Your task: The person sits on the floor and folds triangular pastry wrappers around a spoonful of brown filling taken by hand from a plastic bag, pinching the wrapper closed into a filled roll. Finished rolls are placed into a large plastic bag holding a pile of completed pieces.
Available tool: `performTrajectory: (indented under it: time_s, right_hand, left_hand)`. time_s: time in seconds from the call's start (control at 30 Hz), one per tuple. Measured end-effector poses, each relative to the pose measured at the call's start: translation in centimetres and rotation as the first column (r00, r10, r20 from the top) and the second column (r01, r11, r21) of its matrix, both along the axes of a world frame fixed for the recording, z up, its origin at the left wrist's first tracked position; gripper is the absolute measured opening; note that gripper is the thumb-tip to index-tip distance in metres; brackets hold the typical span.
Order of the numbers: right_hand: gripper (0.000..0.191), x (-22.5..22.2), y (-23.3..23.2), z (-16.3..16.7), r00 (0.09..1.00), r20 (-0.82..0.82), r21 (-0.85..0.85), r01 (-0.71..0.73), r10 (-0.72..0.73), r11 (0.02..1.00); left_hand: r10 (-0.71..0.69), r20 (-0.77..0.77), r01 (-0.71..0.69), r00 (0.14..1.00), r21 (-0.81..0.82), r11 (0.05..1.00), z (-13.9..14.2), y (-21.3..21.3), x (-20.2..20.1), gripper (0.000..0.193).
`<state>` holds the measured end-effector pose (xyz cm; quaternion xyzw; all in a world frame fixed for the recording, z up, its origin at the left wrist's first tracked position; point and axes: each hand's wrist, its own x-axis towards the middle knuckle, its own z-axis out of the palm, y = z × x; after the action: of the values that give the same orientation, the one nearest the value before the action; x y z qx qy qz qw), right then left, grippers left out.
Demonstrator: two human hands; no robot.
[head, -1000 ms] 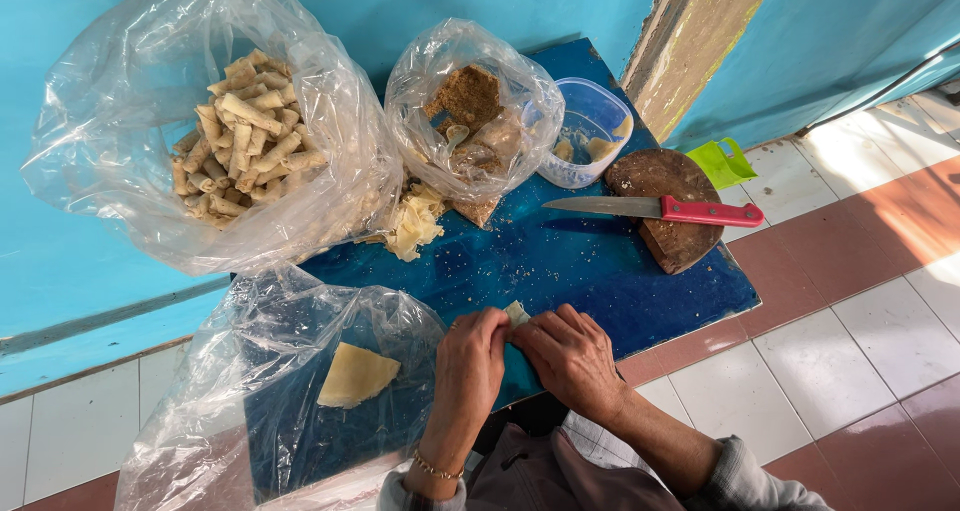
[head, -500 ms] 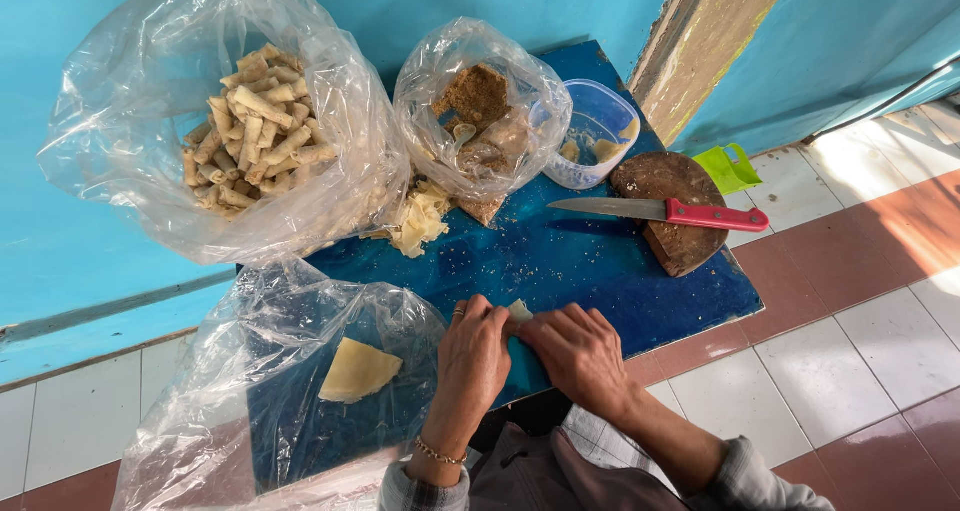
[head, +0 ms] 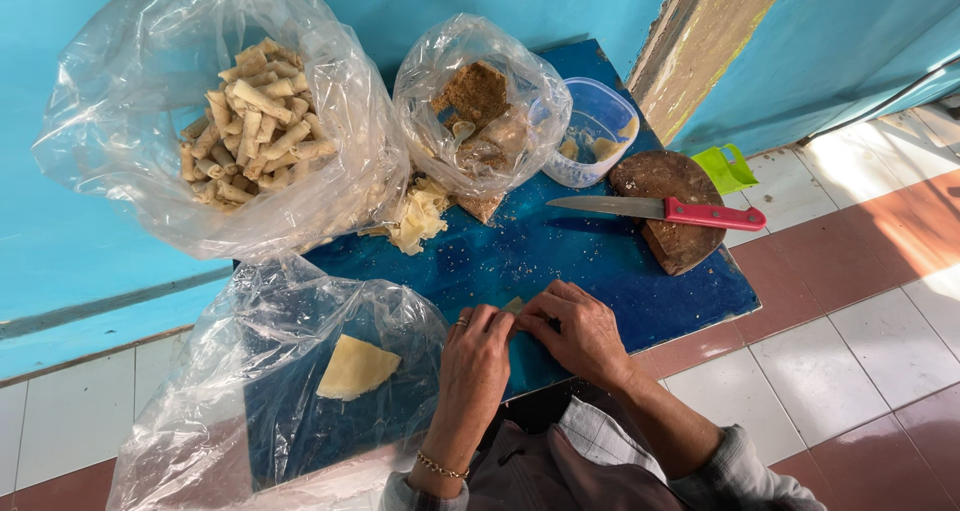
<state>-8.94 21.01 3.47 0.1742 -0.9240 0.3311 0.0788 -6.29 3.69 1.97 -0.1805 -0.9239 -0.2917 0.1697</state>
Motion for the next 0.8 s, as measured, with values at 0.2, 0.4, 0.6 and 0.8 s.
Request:
performTrajectory:
  time_s: [0.2, 0.4, 0.6, 0.8]
  right_hand:
    - [0.014, 1.3, 0.0, 0.0, 0.941, -0.320, 0.122, -0.072, 0.108, 0.990]
    - [0.012, 0.7, 0.2, -0.7, 0.914, -0.389, 0.190, -0.043, 0.116, 0.981]
    - [0.017, 0.6, 0.2, -1.1, 0.903, -0.420, 0.258, 0.019, 0.094, 0.966]
    - [0.024, 1.2, 0.2, -0.5, 0.887, -0.435, 0.279, -0.032, 0.156, 0.960]
  left_hand:
    - [0.048, 0.115, -0.042, 0.992, -0.058, 0.997, 0.5, 0.1, -1.1, 0.017]
    - [0.031, 0.087, -0.043, 0.996, 0.140, 0.989, 0.8, -0.2, -0.9, 0.025]
    - [0.021, 0.181, -0.030, 0.983, 0.046, 0.998, 0.1, -0.6, -1.3, 0.021]
    - [0.034, 0.143, -0.038, 0.989, 0.021, 0.999, 0.3, -0.4, -1.6, 0.022]
